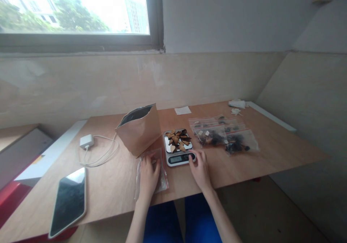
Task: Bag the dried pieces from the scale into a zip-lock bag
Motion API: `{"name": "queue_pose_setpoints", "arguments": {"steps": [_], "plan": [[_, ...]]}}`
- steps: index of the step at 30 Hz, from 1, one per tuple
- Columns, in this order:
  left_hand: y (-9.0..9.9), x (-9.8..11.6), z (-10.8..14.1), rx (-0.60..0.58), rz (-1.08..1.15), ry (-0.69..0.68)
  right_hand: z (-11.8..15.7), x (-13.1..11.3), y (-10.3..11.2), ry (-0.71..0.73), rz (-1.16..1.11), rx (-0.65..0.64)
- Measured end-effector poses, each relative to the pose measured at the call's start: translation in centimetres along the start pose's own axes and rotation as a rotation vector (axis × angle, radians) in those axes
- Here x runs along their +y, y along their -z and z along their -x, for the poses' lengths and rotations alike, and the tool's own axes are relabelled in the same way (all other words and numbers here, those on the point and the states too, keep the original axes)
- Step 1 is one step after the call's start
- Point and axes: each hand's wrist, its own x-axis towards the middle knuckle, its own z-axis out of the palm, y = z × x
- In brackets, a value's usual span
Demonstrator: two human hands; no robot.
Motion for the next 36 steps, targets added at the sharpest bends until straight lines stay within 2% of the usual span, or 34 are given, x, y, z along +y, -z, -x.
{"name": "queue_pose_setpoints", "arguments": {"steps": [3,10,14,26,36], "plan": [[0.3,0.0,0.1,-0.009,0.02,0.017,0.1,-0.2,-0.1,-0.015,-0.01,-0.023],[0.6,0.7,0.3,-0.052,-0.036,-0.004,0.4,0.6,0.3,-0.113,-0.094,0.068],[0.5,0.7,0.4,-0.062,-0.101,-0.023,0.5,1.0,0.3,-0.145,-0.098,0.058],[0.6,1.2,0.5,-0.053,-0.228,-0.037,0.4,0.5,0.4,-0.119,-0.125,0.034],[0.9,1.3,0.3,-0.03,-0.113,0.003,0.4,0.4,0.3,-0.107,-0.128,0.013]]}}
